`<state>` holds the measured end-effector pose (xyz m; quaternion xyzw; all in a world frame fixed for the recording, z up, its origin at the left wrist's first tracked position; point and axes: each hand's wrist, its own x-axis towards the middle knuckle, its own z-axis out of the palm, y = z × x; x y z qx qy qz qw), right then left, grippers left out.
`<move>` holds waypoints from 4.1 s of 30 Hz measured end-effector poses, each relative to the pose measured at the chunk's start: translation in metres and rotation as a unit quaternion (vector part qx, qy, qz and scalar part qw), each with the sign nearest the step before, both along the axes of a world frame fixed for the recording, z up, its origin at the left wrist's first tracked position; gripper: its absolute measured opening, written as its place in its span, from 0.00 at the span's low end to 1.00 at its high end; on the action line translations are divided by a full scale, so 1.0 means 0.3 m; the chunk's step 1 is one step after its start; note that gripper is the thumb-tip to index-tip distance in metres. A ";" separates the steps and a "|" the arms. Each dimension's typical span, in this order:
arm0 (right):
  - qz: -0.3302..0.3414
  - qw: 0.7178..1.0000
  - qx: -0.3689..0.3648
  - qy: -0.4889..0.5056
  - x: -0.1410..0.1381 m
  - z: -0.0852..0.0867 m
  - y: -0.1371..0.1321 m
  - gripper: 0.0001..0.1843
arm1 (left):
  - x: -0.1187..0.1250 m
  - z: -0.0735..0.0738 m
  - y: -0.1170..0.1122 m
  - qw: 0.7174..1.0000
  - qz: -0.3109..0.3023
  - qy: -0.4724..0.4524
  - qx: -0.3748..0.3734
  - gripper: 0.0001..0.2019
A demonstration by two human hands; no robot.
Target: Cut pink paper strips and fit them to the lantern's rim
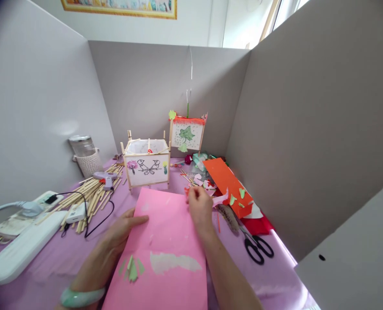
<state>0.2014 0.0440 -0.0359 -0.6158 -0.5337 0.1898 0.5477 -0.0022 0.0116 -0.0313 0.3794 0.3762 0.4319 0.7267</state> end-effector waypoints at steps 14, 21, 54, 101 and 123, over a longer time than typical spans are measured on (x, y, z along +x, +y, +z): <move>0.068 0.928 0.228 -0.287 0.008 0.044 -0.018 0.11 | 0.025 -0.039 0.018 0.998 0.048 0.021 0.037 0.25; 0.173 0.896 0.180 -0.369 -0.158 0.001 -0.072 0.05 | 0.040 -0.052 0.019 0.991 0.058 0.072 0.101 0.22; 0.079 0.987 -0.077 0.115 0.217 0.064 -0.090 0.32 | -0.003 0.056 0.004 0.992 0.102 -0.029 0.075 0.23; 0.212 0.919 0.198 -0.266 0.230 0.032 -0.169 0.05 | -0.185 0.139 -0.052 0.752 -0.014 0.291 0.591 0.09; 0.249 0.863 0.185 -0.399 0.173 -0.168 -0.404 0.13 | -0.175 -0.115 -0.190 0.688 -0.058 0.470 0.549 0.14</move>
